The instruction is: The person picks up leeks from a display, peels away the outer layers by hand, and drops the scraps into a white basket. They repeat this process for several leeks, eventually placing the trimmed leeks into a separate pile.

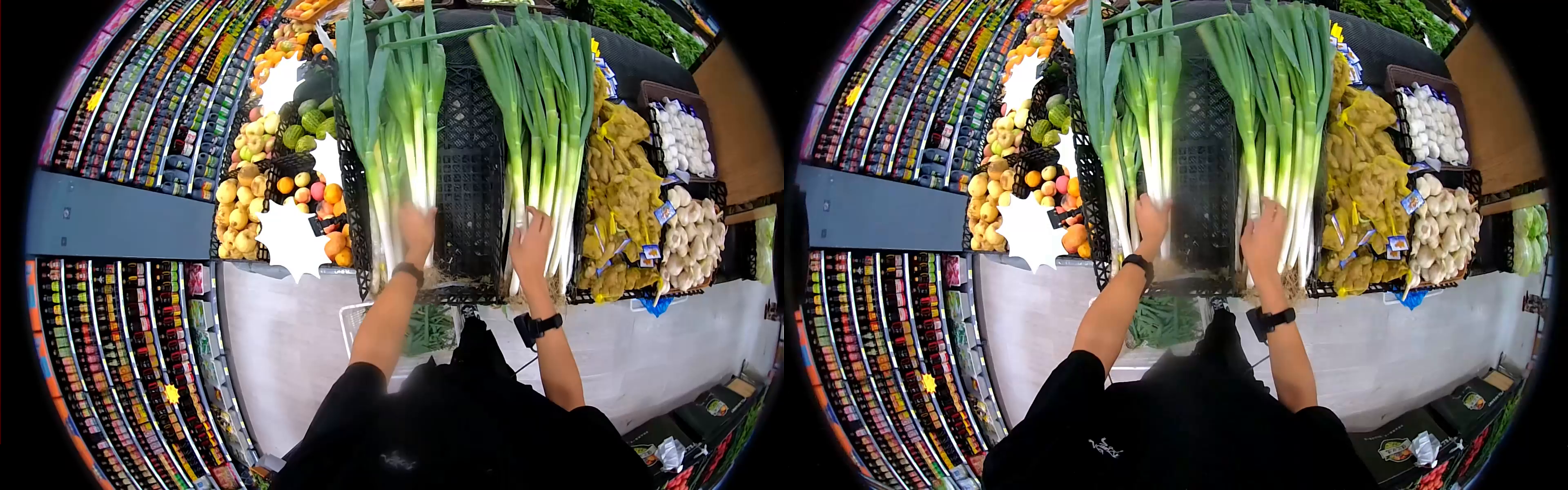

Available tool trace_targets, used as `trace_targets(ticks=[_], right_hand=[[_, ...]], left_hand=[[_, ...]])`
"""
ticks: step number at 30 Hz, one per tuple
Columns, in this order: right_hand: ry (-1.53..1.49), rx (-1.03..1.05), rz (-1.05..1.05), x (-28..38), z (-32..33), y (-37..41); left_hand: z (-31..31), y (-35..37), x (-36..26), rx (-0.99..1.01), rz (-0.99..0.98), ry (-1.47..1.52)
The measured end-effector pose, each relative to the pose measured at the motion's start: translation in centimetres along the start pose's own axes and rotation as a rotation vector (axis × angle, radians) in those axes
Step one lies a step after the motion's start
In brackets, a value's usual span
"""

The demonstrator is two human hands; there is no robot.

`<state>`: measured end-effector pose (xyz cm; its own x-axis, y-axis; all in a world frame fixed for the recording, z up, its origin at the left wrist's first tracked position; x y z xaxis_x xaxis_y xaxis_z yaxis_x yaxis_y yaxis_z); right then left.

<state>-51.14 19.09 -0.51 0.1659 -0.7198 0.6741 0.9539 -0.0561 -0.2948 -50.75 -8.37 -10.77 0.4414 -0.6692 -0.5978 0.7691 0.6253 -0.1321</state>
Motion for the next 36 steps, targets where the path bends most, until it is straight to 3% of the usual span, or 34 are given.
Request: trace_targets(ticks=[2,4,6,9,11,12,13,15,17,18,19,20,21,23,25,27,28,29,31,34,35,36], right_hand=[[-0.003,-0.082,0.012,0.7,1.1,-0.2],[-0.261,-0.081,-0.097,1.8,1.3,-0.7],[-0.543,-0.052,-0.132,3.0,0.1,-0.9],[-0.973,0.28,-0.285,5.3,-5.3,-0.5],[-1.112,0.459,-0.424,6.9,-9.0,-0.6],[-1.146,0.572,-0.574,8.6,-10.1,-0.9],[-1.141,0.609,-0.597,9.1,-12.2,-1.0],[-0.74,0.553,-0.443,9.1,-15.4,-2.3],[-0.465,0.404,-0.203,8.9,-15.6,-3.3],[-0.426,0.328,-0.211,8.9,-15.0,-3.5],[-0.573,0.336,-0.384,8.6,-14.7,-3.5],[-0.747,0.331,-0.476,9.2,-13.2,-3.5],[-0.915,0.325,-0.575,10.0,-11.0,-3.5],[-1.001,0.311,-0.542,10.8,-7.9,-3.3],[-0.935,0.352,-0.548,11.8,-5.9,-1.6],[-0.875,0.288,-0.489,11.6,-5.7,1.4],[-0.793,0.221,-0.37,10.7,-6.8,3.5],[-0.709,0.154,-0.25,10.0,-7.7,5.6],[-0.64,0.115,-0.182,11.2,-7.4,10.5],[-0.767,0.301,-0.162,14.9,-5.4,18.7],[-0.83,0.387,-0.207,14.0,-6.9,22.0],[-0.783,0.433,-0.068,13.1,-7.8,25.1]], left_hand=[[0.9,0.1,-0.2,-0.047,-0.017,0.064],[3.0,0.9,-0.8,-0.117,-0.048,0.139],[4.7,1.6,-1.9,0.002,0.037,0.253],[8.6,3.8,-5.0,0.106,0.129,0.41],[10.2,5.7,-5.9,0.146,0.123,0.349],[11.3,6.9,-6.3,0.093,0.008,0.3],[11.8,7.9,-6.4,0.195,0.108,0.332],[10.9,9.0,-5.0,0.139,-0.059,0.282],[9.7,9.0,-3.4,0.122,-0.034,0.296],[8.6,8.3,-2.1,0.112,0.095,0.39],[7.2,7.6,-0.7,0.101,0.224,0.488],[6.2,6.8,0.6,0.034,0.128,0.336],[4.9,5.9,2.2,0.17,0.2,0.281],[5.4,6.5,1.1,0.032,0.173,-0.031],[8.3,5.8,-2.0,-0.029,0.074,0.146],[12.9,6.5,-7.0,0.261,0.191,0.876],[10.4,5.2,-5.0,0.187,0.035,0.84],[12.0,4.9,-6.4,0.089,-0.078,0.729],[13.8,4.6,-9.0,0.207,0.064,0.887],[17.0,4.8,-10.9,0.388,0.16,0.964],[17.7,5.0,-10.2,0.375,0.218,1.025],[18.2,5.0,-9.1,0.318,0.169,0.985]])
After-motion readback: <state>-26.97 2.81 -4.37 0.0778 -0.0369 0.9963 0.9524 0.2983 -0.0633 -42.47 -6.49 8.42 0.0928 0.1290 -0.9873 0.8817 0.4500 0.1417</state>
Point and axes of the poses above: each hand's wrist, its own y-axis away from the middle knuckle, its own z-axis out of the back of the hand, x = y × z, the point moved 4 cm from there along -y, towards the middle knuckle, and after that the axes turned 6 degrees about -x, right-handed, at the moved point
